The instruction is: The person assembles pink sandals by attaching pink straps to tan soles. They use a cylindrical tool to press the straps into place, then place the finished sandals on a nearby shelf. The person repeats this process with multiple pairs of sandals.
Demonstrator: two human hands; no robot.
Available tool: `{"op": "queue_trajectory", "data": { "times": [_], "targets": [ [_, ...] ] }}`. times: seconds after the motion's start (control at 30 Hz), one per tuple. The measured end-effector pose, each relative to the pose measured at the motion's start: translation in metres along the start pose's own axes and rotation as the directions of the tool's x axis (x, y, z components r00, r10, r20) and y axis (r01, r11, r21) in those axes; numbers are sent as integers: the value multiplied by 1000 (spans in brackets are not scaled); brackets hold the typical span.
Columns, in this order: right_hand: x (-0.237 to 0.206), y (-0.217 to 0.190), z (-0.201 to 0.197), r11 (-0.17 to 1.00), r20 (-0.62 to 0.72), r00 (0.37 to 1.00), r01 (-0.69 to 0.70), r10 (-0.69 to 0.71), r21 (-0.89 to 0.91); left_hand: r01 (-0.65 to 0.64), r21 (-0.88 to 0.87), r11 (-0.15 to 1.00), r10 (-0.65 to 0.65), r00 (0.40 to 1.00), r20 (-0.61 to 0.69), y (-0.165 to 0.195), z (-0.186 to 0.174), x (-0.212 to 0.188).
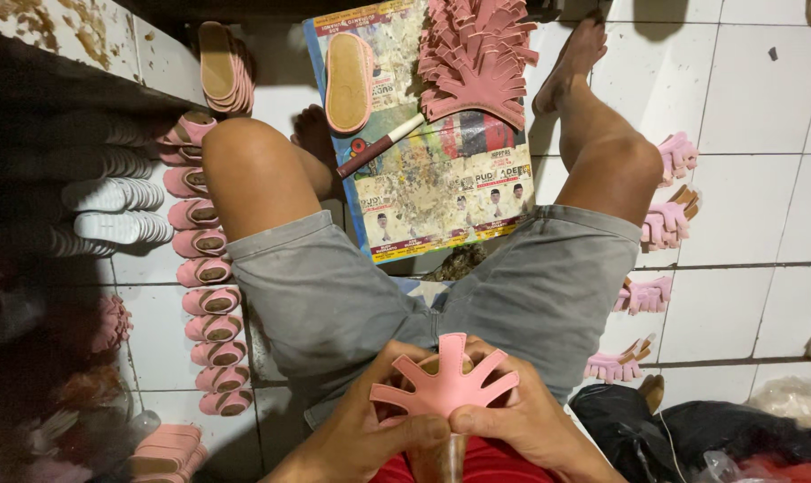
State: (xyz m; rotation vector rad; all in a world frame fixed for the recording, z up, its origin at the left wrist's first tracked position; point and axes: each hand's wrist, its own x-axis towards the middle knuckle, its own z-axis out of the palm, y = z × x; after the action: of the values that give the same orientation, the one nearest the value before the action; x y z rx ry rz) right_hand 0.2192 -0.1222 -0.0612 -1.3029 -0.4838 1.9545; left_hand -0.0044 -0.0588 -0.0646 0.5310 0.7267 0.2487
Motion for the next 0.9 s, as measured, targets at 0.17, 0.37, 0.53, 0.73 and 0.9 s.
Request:
{"op": "queue_trajectory", "data": {
  "times": [0.17, 0.37, 0.53, 0.73, 0.9],
  "targets": [
    [1, 4, -1, 999, 13, 1000, -25, 25, 43, 52, -21, 998, -52, 998, -18, 7, 4, -3],
    [3, 16, -4, 995, 5, 998, 68, -68, 79, 72, -109, 991, -77, 996, -49, 2, 8, -11],
    [1, 31, -13, 985, 30, 992, -127, 125, 113, -57, 100, 993, 63, 996, -65, -10, -3, -19],
    [-6, 43, -18, 935, 123, 980, -187, 157, 302, -211, 26, 977, 211, 977, -17, -28, -12, -19],
    [-4, 40, -16, 916, 132, 975, -212, 176, 341, -150, -385, 910, 197, 977, 83, -33, -8, -14]
  ]
}}
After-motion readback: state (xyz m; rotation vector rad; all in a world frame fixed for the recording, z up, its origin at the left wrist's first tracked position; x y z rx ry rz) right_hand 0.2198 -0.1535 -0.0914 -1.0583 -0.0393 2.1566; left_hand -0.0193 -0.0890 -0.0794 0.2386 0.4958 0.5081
